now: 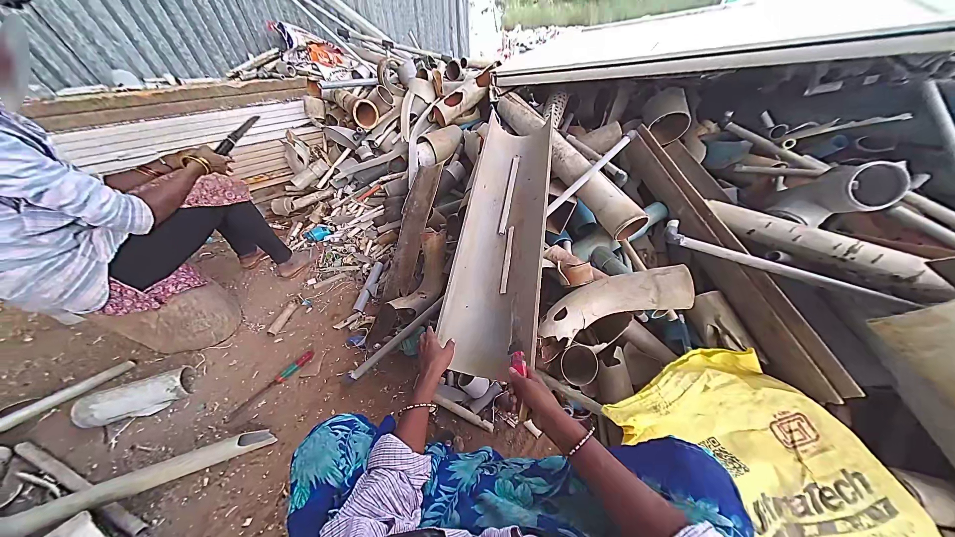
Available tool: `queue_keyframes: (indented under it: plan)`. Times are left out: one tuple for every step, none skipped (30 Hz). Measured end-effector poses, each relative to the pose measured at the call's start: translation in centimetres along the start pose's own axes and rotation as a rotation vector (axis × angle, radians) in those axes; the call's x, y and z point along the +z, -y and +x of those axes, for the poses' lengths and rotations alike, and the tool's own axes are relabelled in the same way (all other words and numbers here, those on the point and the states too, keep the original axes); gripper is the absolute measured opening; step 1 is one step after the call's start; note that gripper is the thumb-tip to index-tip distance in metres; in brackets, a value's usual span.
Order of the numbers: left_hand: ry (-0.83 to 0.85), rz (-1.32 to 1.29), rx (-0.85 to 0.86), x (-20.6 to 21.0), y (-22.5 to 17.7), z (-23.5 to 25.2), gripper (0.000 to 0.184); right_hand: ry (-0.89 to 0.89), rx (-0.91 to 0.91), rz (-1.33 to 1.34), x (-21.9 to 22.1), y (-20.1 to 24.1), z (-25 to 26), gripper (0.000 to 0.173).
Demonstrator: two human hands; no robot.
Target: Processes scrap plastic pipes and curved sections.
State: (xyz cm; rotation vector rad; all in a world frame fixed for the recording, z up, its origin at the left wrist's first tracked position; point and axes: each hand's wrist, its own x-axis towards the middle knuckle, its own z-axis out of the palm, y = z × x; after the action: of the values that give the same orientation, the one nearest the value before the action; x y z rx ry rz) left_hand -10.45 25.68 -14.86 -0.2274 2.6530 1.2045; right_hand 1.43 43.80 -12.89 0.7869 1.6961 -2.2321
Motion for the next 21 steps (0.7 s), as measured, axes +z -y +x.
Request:
queue_keyframes:
  plan:
    - [-0.001,-0.001,0.008,-0.2,-0.1,-0.1,0.075,0.025,0.080,-0.012,0.2,-0.4,-0.1,0.019]
    - [0.004,0.006,0.012,-0.3,-0.2,-0.3,0.074,0.059,0.114,-0.009,0.5,-0.4,-0.3,0.019]
    - [0.010,0.012,0.017,-0.4,-0.5,-0.4,0.073,0.101,0.090,-0.001,0.7,0.2,-0.6,0.021]
    - [0.016,0.012,0.023,-0.4,-0.7,-0.4,0.072,0.141,0.013,0.014,0.9,1.3,-1.0,0.022]
    - [0.020,0.013,0.027,-0.3,-0.8,-0.4,0.072,0.181,-0.098,0.018,0.9,2.4,-1.2,0.024]
    - [0.024,0.014,0.031,-0.2,-0.8,-0.5,0.072,0.203,-0.216,0.012,0.8,3.3,-1.3,0.027]
    - [0.033,0.016,0.030,-0.1,-0.7,-0.6,0.072,0.206,-0.306,0.006,0.6,3.8,-1.4,0.029]
    - [0.048,0.017,0.029,-0.1,-0.5,-0.8,0.072,0.189,-0.357,0.014,0.4,3.7,-1.4,0.029]
    - [0.063,0.012,0.040,-0.3,-0.4,-1.0,0.071,0.152,-0.378,0.027,0.1,3.4,-1.2,0.030]
    - [0.076,-0.004,0.061,-0.6,-0.7,-1.0,0.069,0.108,-0.372,0.040,-0.3,2.8,-1.0,0.033]
    - [0.089,-0.035,0.088,-1.1,-1.0,-1.1,0.066,0.061,-0.336,0.040,-0.7,2.1,-0.8,0.033]
    - [0.100,-0.081,0.116,-1.8,-1.3,-1.4,0.062,0.020,-0.267,0.037,-0.9,1.4,-0.7,0.032]
    - [0.116,-0.142,0.143,-2.6,-1.7,-1.8,0.059,-0.007,-0.185,0.035,-1.0,0.8,-0.7,0.031]
    - [0.137,-0.197,0.169,-3.4,-2.1,-2.2,0.057,-0.009,-0.120,0.022,-0.9,0.4,-0.6,0.032]
    - [0.163,-0.237,0.196,-4.3,-2.7,-2.7,0.055,0.001,-0.081,0.009,-0.9,0.2,-0.4,0.034]
    - [0.190,-0.253,0.228,-5.1,-3.4,-3.2,0.055,0.011,-0.076,0.001,-0.8,0.3,-0.3,0.034]
    - [0.218,-0.249,0.260,-6.0,-4.0,-3.8,0.054,0.017,-0.095,-0.008,-0.7,0.4,-0.3,0.032]
    - [0.252,-0.231,0.290,-6.7,-4.5,-4.3,0.054,0.013,-0.133,-0.027,-0.6,0.5,-0.6,0.029]
    - [0.284,-0.199,0.322,-7.3,-4.9,-4.6,0.054,0.001,-0.186,-0.063,-0.6,0.5,-0.8,0.029]
    - [0.315,-0.159,0.344,-8.0,-5.3,-4.9,0.054,-0.007,-0.230,-0.106,-0.8,0.3,-0.8,0.033]
    - [0.339,-0.118,0.358,-8.7,-5.7,-5.2,0.054,-0.013,-0.253,-0.149,-0.9,-0.1,-0.8,0.037]
